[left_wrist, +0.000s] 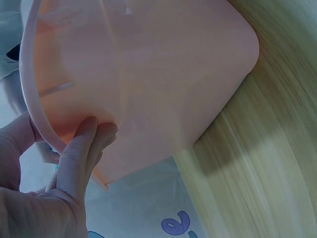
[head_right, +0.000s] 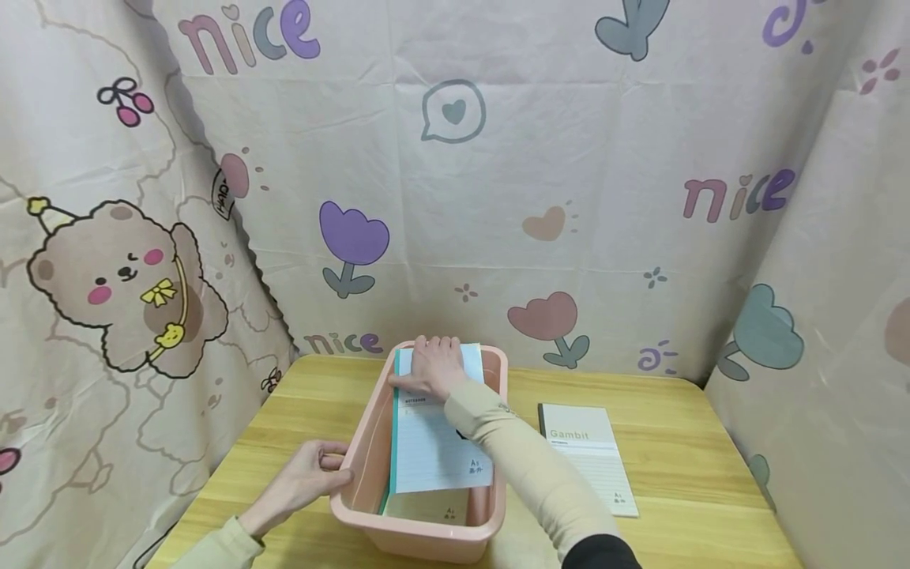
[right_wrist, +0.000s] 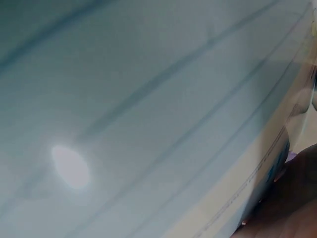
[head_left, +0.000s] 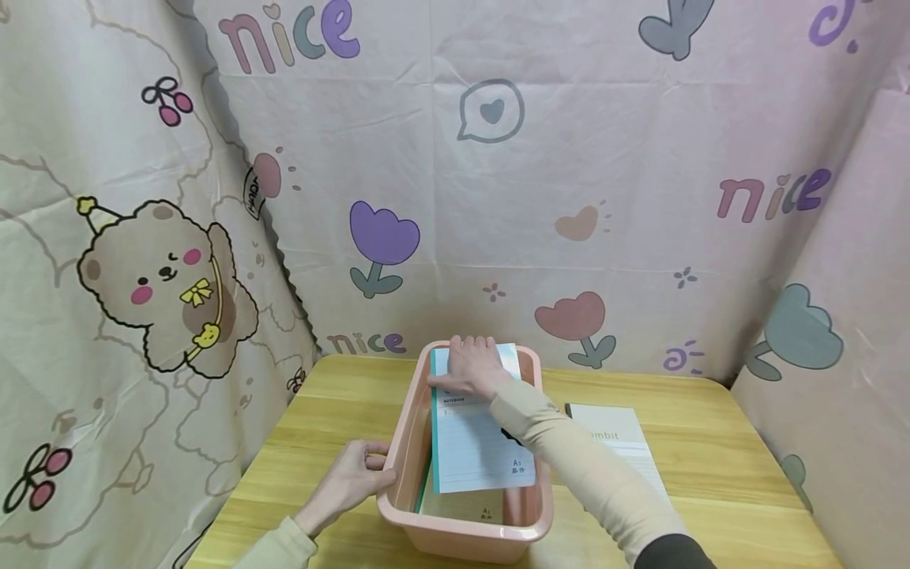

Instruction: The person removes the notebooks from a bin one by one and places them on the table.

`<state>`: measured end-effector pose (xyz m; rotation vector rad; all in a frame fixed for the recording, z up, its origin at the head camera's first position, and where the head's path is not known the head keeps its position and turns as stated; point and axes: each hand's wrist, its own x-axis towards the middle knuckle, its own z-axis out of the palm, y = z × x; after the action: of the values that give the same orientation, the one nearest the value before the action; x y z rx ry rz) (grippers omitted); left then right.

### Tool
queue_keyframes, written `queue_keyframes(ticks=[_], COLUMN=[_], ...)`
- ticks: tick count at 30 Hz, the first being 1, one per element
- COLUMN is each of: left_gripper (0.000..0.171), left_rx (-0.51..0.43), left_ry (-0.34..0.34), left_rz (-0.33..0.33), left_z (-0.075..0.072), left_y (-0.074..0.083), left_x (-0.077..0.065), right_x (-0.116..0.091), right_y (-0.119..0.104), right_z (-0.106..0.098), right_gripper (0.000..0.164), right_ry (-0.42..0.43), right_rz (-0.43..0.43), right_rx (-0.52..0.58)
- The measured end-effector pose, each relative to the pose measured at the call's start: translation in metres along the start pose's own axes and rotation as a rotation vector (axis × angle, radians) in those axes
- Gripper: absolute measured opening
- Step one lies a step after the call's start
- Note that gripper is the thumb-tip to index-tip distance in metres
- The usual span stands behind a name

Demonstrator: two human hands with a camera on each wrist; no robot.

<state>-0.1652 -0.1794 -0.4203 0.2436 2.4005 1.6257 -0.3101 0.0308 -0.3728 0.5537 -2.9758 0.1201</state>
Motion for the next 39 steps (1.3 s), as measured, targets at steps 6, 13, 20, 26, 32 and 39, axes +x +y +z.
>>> queue_keyframes(ticks=[6, 13, 20, 26, 32, 39], left_gripper=[0.052, 0.051, 0.053, 0.053, 0.053, 0.052], left_rx=[0.003, 0.003, 0.012, 0.003, -0.006, -0.005], left_ry=[0.001, 0.0, 0.018, 0.011, 0.006, 0.0], left_rz=[-0.005, -0.008, -0.019, -0.019, -0.016, -0.016], left_z=[0.0, 0.0, 0.0, 0.0, 0.0, 0.001], left_y=[0.0, -0.002, -0.001, -0.002, -0.002, -0.003], left_x=[0.0, 0.001, 0.001, 0.002, 0.001, 0.002], right_x=[0.0, -0.012, -0.028, -0.048, -0.07, -0.099], right_y=[0.005, 0.01, 0.036, 0.075, 0.117, 0.16], right_z=[-0.028, -0.062, -0.075, -0.076, -0.071, -0.054], right_gripper=[0.065, 0.061, 0.062, 0.061, 0.059, 0.055], right_ry=[0.016, 0.06, 0.071, 0.105, 0.124, 0.121], right_rz=[0.013, -0.005, -0.005, 0.025, 0.047, 0.05], right_rx=[-0.005, 0.008, 0.01, 0.029, 0.034, 0.051])
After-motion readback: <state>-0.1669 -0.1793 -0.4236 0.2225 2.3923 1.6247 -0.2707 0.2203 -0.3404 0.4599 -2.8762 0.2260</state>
